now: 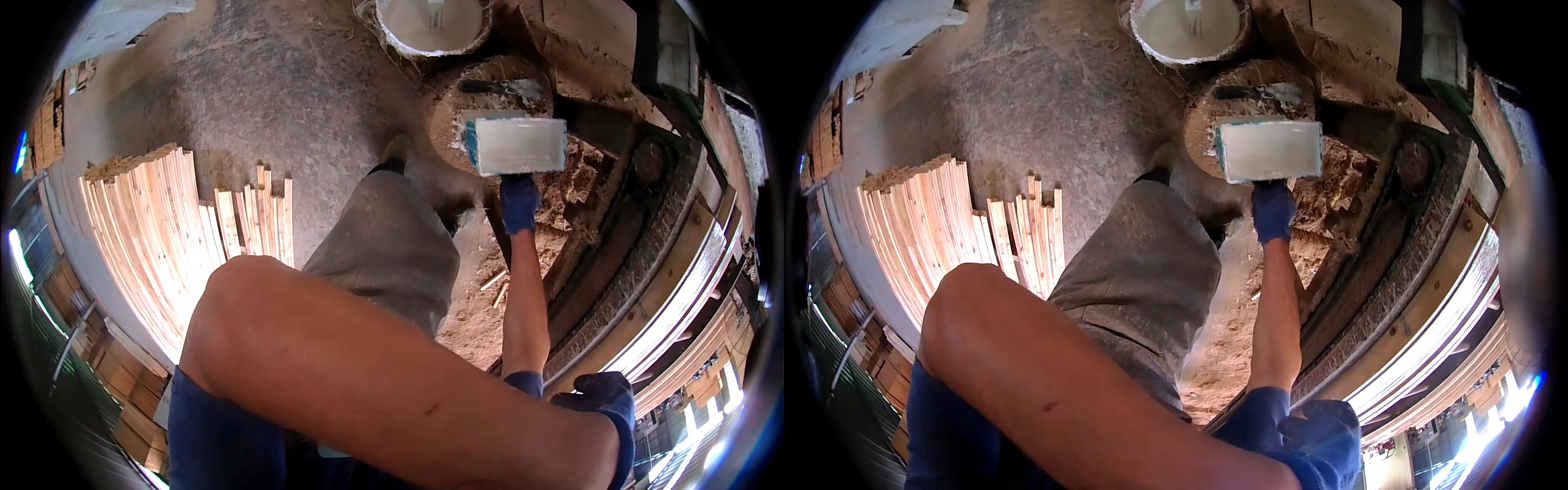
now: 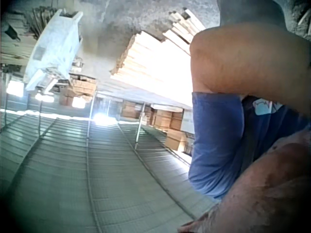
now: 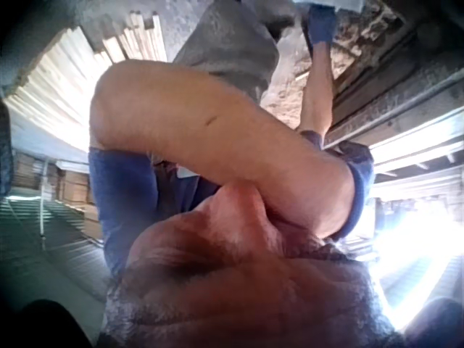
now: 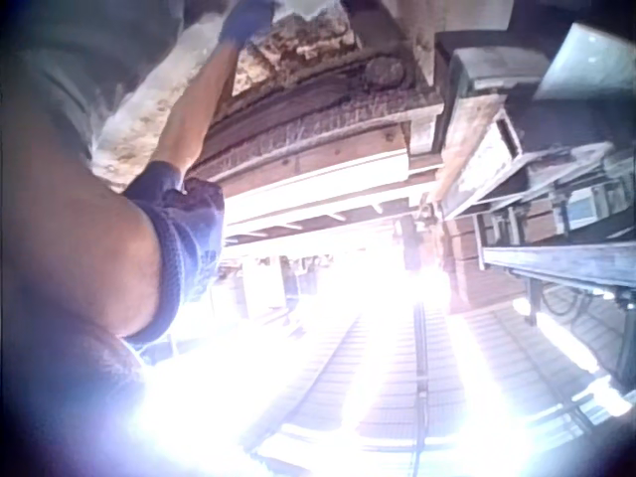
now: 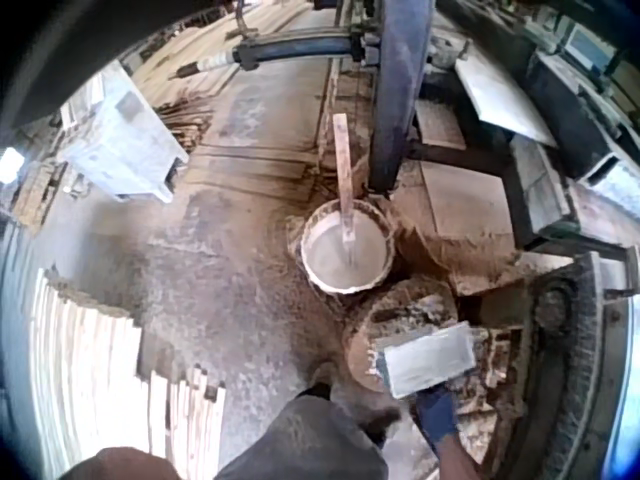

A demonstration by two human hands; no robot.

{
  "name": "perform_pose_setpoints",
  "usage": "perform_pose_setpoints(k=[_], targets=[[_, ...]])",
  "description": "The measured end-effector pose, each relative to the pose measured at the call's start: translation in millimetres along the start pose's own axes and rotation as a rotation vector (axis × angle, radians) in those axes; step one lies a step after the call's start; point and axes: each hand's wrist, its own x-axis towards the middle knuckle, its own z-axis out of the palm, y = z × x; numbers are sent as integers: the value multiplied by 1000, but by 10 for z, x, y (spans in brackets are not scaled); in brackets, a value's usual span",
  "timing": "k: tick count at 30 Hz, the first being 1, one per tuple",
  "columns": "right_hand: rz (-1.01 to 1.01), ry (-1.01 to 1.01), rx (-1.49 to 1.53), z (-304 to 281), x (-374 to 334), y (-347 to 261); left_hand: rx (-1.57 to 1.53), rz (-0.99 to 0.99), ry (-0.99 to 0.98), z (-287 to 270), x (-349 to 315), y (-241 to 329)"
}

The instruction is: The person applies a white substance to wooden planks using a brush and container. They repeatedly dip the brush into a bucket, apply the substance to the planks, and then place the planks onto a metal rack. The person also picks up planks from a stack and arranges them on the rack.

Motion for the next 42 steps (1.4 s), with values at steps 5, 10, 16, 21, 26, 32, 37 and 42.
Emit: perform_pose_setpoints(k=[5,10,16,21,26,32,37,42], targets=[[71,-112,-137,-18,61,-36,10,-22,-29,24,38,3],[-57,66,-24,158,-25,270,8,-66,-80,68,87,38],[-15,-103,-254,89,24,15,23,-84,-100,-17,230,115],[261,-70,1,-444,-132,-371,135,-12,-166,-499,762,569],[127,178,-20,-1490,-1264,-787,388,87,-175,-928,1381,1619],[180,226,342,-3121,-2801,-1288,563,78,-92,-1459,1532,1923],[366,554,435,-4005,-3627,-490,430,18,227,-2212,1333,1402],[576,657,479,-4432,-4298,777,112,-312,586,-2762,1104,819]])
